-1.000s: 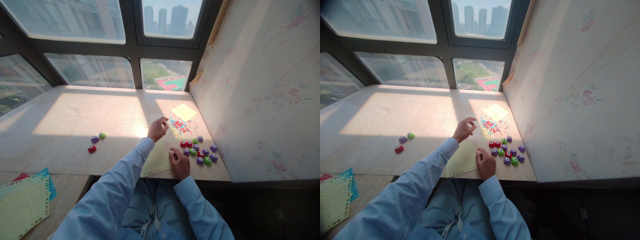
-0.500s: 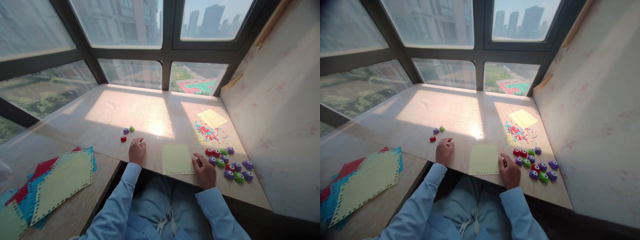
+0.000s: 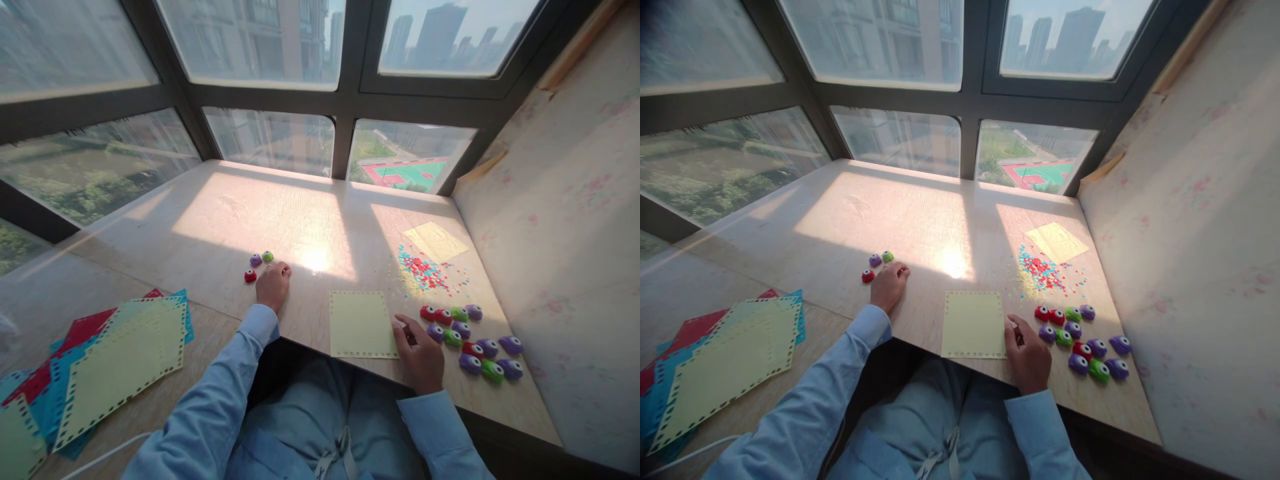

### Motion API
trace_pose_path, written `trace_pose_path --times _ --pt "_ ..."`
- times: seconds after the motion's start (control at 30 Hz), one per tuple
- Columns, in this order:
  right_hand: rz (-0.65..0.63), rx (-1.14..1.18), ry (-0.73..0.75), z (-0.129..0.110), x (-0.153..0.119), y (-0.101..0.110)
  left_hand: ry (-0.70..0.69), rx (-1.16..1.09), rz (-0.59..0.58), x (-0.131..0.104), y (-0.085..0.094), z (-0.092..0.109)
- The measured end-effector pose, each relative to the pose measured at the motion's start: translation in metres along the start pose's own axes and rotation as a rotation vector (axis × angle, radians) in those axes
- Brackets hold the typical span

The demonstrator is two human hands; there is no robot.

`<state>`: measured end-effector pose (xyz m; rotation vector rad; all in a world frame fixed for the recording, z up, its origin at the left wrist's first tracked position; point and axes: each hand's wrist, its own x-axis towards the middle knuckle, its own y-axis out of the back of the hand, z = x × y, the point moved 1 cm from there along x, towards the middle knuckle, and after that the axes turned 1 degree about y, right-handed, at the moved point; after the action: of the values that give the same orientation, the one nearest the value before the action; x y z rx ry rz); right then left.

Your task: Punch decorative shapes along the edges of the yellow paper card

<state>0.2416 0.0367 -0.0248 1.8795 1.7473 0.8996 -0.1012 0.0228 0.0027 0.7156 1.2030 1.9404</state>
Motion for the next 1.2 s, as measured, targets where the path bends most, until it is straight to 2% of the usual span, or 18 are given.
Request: trace_pose_path --times 0.13,0.23,0.4,0.47,0.6,0.67,0.73,0.8,0.87,0.97,1.1,1.2 --pt "-0.002 -0.002 0.005 0.002 -0.001 0.0 -0.066 -0.068 -0.055 0.007 -0.002 -0.004" --pt "-0.006 -0.006 -0.005 0.002 -0.001 0.0 -0.067 -0.166 -0.071 0.009 -0.002 -0.007" --pt "-0.001 0.045 -0.003 0.002 0.0 0.0 0.045 -0.451 -0.082 0.003 0.004 -0.003" --pt "0.016 0.117 -0.002 0.0 -0.001 0.002 0.105 -0.615 -0.135 -0.003 0.009 0.002" --pt "0.027 0.294 0.012 -0.017 -0.011 0.008 0.164 -0.936 -0.363 -0.022 0.02 0.021" --pt "-0.041 0.349 0.054 -0.035 -0.02 0.01 0.188 -1.122 -0.504 -0.034 0.023 0.033" --pt "-0.115 0.407 0.115 -0.056 -0.027 0.01 0.301 -1.451 -0.702 -0.048 0.024 0.047" --pt "-0.184 0.466 0.16 -0.077 -0.03 0.007 0.383 -1.597 -0.815 -0.061 0.023 0.06" --pt "-0.23 0.501 0.176 -0.093 -0.028 0.002 0.407 -1.585 -0.842 -0.075 0.021 0.07" --pt "-0.264 0.498 0.17 -0.108 -0.021 -0.007 0.415 -1.554 -0.82 -0.091 0.019 0.078" --pt "-0.301 0.487 0.157 -0.115 -0.018 -0.017 0.425 -1.558 -0.785 -0.103 0.014 0.079" --pt "-0.281 0.491 0.119 -0.116 -0.02 -0.019 0.441 -1.537 -0.74 -0.107 0.011 0.077"
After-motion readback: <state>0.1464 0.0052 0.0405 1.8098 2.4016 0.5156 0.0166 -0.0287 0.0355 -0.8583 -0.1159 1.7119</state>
